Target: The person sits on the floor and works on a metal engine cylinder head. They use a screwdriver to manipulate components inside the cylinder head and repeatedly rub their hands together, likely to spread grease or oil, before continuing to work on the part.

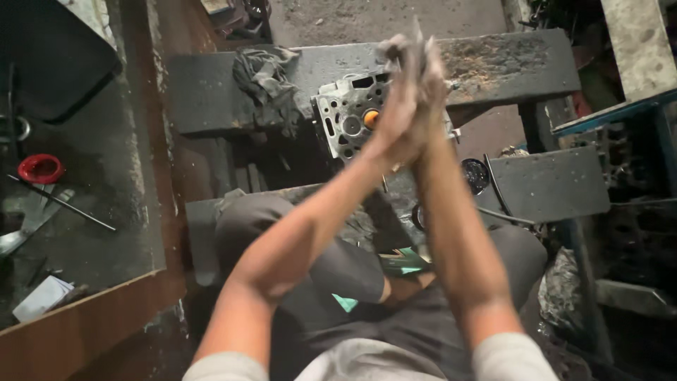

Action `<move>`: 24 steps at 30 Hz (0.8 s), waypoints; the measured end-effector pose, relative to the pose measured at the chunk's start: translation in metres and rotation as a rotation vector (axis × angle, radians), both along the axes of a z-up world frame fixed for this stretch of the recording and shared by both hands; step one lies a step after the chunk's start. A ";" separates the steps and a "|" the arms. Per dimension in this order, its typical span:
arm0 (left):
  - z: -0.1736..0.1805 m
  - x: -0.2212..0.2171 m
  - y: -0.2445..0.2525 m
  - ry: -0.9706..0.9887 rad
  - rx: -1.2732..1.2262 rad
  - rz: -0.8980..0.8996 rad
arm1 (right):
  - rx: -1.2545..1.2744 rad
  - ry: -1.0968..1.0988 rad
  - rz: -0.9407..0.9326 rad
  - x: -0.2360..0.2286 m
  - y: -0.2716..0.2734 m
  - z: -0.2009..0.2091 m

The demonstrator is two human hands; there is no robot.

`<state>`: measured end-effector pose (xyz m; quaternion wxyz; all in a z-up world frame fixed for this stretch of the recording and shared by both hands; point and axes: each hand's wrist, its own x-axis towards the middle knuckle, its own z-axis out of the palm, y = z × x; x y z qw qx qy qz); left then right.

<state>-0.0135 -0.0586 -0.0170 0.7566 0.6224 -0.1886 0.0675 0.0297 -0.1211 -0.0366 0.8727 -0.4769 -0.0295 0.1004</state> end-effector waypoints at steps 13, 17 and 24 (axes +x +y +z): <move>-0.020 0.042 0.025 -0.146 0.110 -0.057 | -0.187 -0.102 -0.162 -0.023 0.015 -0.022; -0.029 0.052 -0.004 0.060 -0.403 -0.198 | -0.188 -0.114 -0.162 -0.012 0.005 -0.030; -0.041 0.021 0.000 -0.117 -0.133 0.007 | -0.194 -0.190 -0.288 0.077 -0.015 -0.028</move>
